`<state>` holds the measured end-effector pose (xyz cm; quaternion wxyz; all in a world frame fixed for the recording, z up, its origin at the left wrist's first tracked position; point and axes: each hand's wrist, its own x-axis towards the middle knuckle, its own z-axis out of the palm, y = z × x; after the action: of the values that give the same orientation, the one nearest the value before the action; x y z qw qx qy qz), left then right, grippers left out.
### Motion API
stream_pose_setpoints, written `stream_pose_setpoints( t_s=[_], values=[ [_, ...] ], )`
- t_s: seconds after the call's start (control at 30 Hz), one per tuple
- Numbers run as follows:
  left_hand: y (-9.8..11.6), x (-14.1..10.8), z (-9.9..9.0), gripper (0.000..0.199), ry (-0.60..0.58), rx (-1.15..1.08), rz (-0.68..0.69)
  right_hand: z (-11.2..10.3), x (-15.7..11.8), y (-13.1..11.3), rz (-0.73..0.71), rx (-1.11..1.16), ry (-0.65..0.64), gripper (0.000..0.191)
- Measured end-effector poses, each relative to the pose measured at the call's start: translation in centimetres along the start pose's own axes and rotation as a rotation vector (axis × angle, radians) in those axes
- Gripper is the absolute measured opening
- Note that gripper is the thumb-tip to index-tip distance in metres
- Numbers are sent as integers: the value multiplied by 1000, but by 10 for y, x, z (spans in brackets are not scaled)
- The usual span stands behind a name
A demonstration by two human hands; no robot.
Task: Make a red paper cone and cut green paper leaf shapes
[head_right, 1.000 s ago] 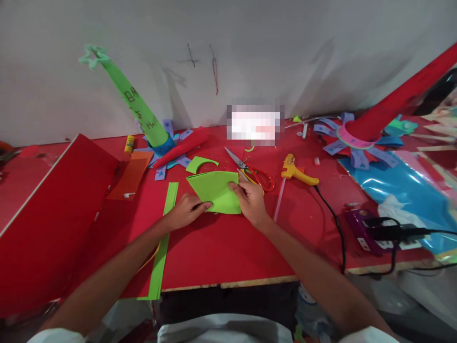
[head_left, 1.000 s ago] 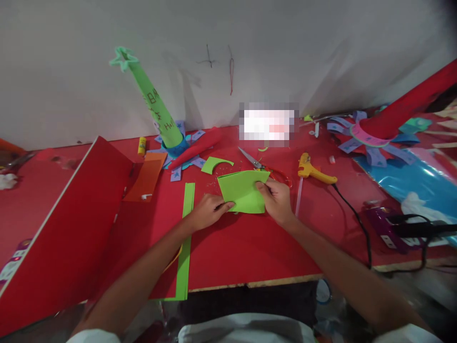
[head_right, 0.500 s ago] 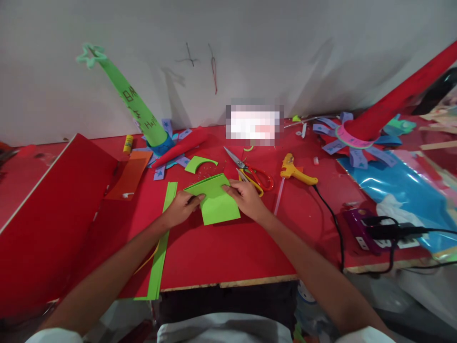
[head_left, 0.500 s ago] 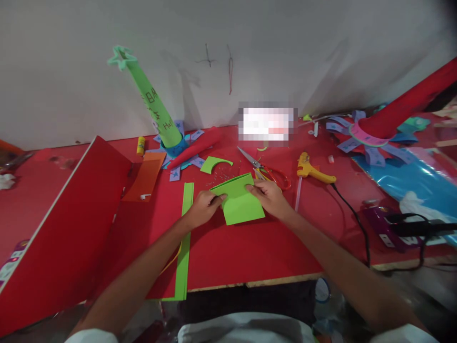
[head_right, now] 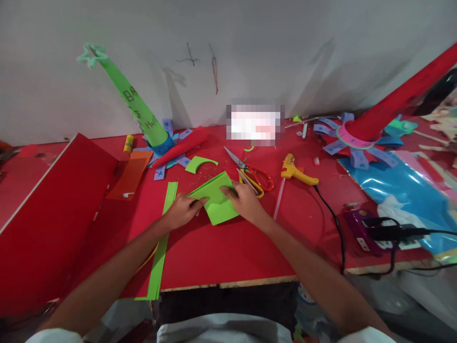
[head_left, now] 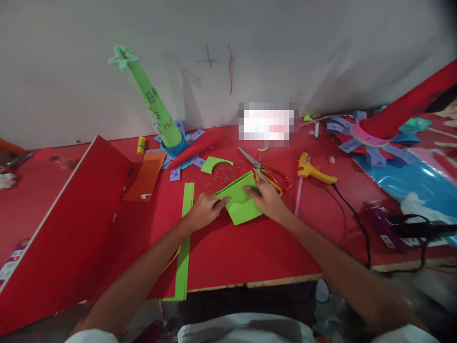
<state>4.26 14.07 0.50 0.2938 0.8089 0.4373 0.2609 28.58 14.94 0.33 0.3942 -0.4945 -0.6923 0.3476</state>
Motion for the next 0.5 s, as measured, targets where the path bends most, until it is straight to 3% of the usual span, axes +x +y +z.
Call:
stream_pose_setpoints(
  t_s=[0.1, 0.3, 0.5],
  values=[
    [-1, 1, -1, 70, 2, -61, -15, 2, -2, -2, -55, -47, 58, 55],
    [-8, 3, -1, 64, 37, -167, -61, 0, -1, -2, -82, -60, 7, 59],
    [-8, 6, 0, 48, 152, -328, -118, -2, 1, 3, -53, -99, -36, 63]
  ],
)
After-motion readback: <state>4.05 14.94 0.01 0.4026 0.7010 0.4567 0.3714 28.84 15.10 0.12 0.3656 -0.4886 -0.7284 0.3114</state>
